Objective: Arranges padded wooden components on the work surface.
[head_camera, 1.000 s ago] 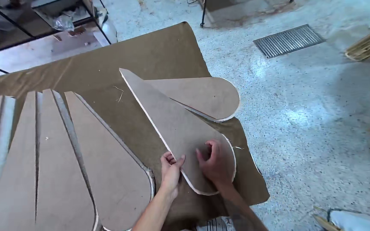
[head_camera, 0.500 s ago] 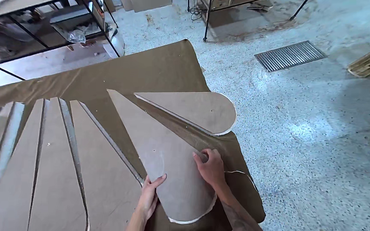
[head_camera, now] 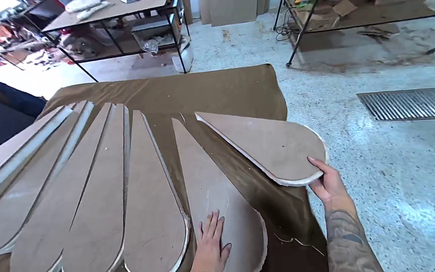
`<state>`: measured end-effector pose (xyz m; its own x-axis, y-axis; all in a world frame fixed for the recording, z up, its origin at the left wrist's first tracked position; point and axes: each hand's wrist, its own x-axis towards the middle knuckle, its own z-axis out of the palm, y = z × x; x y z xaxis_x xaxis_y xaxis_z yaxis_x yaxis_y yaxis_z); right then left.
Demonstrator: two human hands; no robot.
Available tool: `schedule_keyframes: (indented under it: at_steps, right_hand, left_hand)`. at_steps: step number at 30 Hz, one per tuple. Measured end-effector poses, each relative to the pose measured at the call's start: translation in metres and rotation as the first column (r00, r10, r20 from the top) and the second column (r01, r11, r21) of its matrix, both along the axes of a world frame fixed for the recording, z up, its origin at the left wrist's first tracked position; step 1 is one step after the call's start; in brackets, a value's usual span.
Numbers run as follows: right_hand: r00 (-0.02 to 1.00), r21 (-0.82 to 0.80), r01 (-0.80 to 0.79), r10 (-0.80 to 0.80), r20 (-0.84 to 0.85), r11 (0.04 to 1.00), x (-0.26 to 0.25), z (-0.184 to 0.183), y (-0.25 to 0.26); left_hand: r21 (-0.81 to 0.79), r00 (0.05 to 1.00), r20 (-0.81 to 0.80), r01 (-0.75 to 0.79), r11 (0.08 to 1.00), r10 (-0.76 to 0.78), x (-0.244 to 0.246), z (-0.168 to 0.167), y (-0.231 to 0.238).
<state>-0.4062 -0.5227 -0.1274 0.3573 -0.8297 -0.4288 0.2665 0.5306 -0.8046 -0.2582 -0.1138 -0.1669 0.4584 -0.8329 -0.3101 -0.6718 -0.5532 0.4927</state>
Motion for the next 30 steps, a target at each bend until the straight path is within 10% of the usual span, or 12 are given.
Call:
schedule_keyframes:
  at_steps: [10, 19, 24, 30]
  right_hand:
    - [0.942, 0.090, 0.102, -0.126, 0.313, 0.991, 0.058, -0.062, 0.029]
    - [0.970, -0.016, 0.154, -0.155, -0.188, 0.988, 0.055, -0.094, -0.026]
    - [0.651, -0.305, -0.093, -0.174, -0.739, 0.948, 0.036, -0.103, -0.039]
    - [0.851, 0.086, 0.114, -0.052, -0.523, 0.990, 0.021, -0.102, -0.052]
  left_hand:
    - [0.061, 0.943, 0.287, 0.159, 0.985, -0.170, -0.006, -0.022, 0.012]
    - [0.088, 0.934, 0.307, 0.166, 0.982, -0.185, -0.007, -0.020, 0.011]
    - [0.087, 0.926, 0.343, 0.139, 0.987, -0.160, -0.008, -0.023, 0.010]
    - [0.088, 0.938, 0.306, 0.146, 0.985, -0.166, -0.001, -0.019, 0.008]
